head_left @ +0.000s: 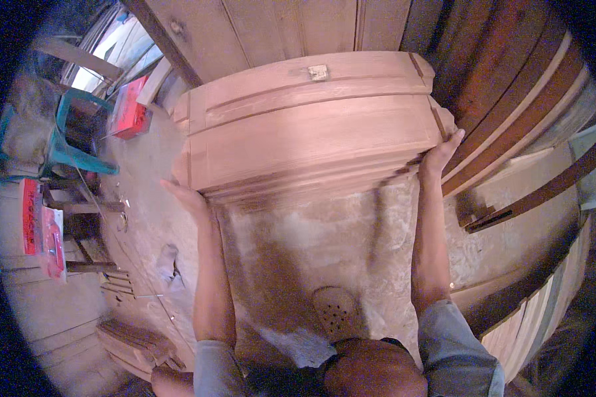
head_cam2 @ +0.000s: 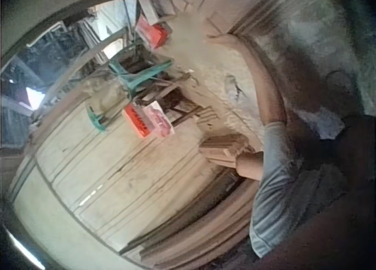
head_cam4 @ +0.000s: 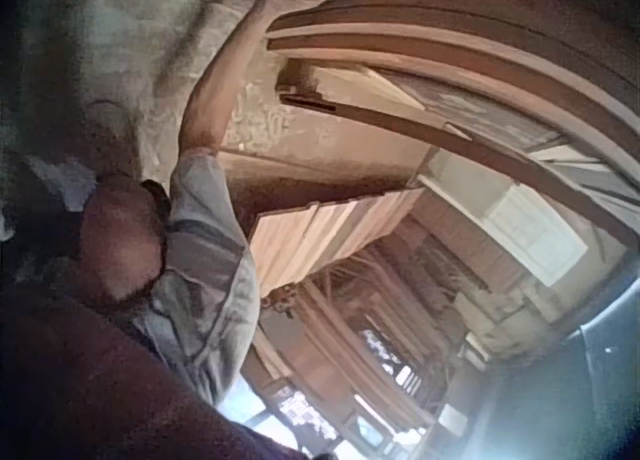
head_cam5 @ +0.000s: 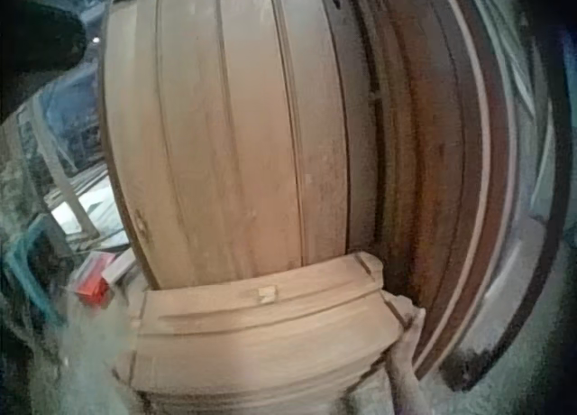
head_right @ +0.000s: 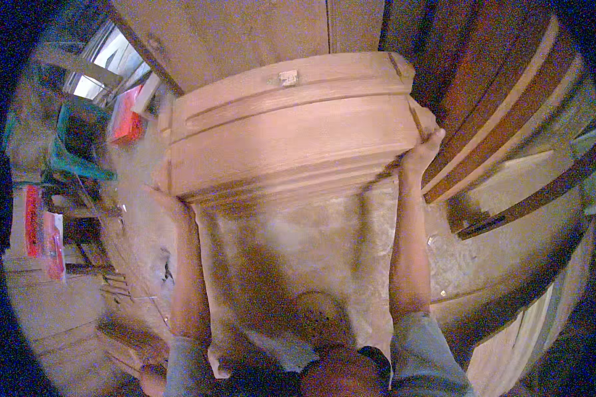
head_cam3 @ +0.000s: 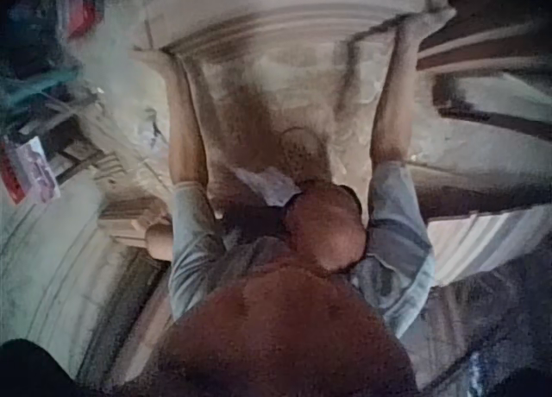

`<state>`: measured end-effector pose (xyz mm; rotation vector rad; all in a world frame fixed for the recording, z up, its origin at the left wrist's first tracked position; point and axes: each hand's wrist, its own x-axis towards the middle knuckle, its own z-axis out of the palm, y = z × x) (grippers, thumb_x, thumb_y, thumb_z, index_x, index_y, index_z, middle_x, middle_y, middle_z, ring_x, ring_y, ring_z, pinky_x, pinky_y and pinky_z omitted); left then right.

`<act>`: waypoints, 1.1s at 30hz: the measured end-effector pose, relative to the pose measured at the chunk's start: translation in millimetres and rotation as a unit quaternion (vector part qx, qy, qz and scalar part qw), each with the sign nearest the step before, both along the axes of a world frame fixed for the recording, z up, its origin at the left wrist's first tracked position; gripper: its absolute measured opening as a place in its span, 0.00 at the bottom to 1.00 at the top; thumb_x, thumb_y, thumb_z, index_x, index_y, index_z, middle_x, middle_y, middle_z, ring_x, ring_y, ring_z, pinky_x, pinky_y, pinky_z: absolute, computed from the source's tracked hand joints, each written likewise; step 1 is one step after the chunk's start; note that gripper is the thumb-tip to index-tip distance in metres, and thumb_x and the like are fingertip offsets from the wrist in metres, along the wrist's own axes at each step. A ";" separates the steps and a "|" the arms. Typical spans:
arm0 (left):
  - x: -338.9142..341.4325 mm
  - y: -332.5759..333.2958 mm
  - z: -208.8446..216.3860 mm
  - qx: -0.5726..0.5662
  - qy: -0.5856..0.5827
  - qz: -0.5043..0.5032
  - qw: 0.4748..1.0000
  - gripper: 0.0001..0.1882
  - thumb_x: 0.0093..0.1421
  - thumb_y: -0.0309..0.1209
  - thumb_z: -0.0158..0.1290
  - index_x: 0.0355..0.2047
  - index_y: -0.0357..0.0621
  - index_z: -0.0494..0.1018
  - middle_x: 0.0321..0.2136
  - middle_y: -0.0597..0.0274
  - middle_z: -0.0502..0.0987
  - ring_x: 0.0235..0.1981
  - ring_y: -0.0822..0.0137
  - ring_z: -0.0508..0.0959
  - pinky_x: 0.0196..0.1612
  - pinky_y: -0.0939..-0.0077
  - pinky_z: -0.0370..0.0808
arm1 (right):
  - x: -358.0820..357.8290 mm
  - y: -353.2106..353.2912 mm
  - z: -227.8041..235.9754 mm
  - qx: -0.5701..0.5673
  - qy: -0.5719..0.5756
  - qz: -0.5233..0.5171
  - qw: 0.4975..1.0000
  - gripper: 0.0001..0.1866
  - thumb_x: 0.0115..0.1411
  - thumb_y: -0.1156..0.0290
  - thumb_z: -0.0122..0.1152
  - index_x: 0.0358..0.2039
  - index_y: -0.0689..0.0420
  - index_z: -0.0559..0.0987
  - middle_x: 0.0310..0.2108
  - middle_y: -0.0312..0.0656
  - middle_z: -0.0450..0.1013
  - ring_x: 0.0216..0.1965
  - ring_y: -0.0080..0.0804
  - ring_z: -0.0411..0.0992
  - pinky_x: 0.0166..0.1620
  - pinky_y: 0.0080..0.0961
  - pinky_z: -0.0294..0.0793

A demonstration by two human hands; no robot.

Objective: The person picks up finished wood components from the floor and stacks them one by one into a vertical pile.

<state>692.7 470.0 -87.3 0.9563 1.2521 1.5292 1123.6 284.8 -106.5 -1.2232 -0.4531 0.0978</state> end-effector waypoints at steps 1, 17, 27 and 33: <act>-2.9 -0.9 -1.6 -0.022 0.058 0.022 0.998 0.38 0.67 0.56 0.23 0.53 0.32 0.64 0.50 0.53 0.70 0.53 0.61 0.68 0.57 0.69 0.61 | -1.1 0.9 3.7 -0.021 0.004 -0.020 1.000 0.30 0.68 0.49 0.25 0.48 0.61 0.70 0.44 0.42 0.71 0.48 0.34 0.67 0.54 0.32 0.62; 11.9 -2.5 -20.4 0.029 -0.089 -0.048 0.994 0.42 0.64 0.61 0.22 0.52 0.31 0.66 0.51 0.48 0.69 0.55 0.55 0.66 0.60 0.66 0.58 | -0.9 -9.4 30.2 -0.100 0.005 0.054 0.993 0.36 0.68 0.48 0.20 0.48 0.64 0.74 0.49 0.44 0.72 0.51 0.37 0.68 0.58 0.30 0.61; 2.3 3.1 -29.3 0.066 -0.044 -0.033 0.996 0.42 0.64 0.60 0.23 0.57 0.33 0.62 0.55 0.48 0.67 0.57 0.54 0.65 0.62 0.61 0.57 | 0.3 -10.9 24.9 -0.100 0.015 0.070 0.992 0.34 0.68 0.49 0.25 0.50 0.66 0.71 0.48 0.46 0.71 0.51 0.35 0.67 0.57 0.29 0.60; 0.3 2.1 -24.6 0.066 -0.034 -0.026 0.997 0.42 0.64 0.61 0.23 0.56 0.34 0.62 0.55 0.50 0.67 0.57 0.55 0.65 0.62 0.62 0.57 | 5.7 -10.4 11.0 -0.112 0.003 0.017 0.994 0.33 0.68 0.47 0.28 0.49 0.64 0.70 0.47 0.45 0.70 0.49 0.34 0.68 0.56 0.30 0.61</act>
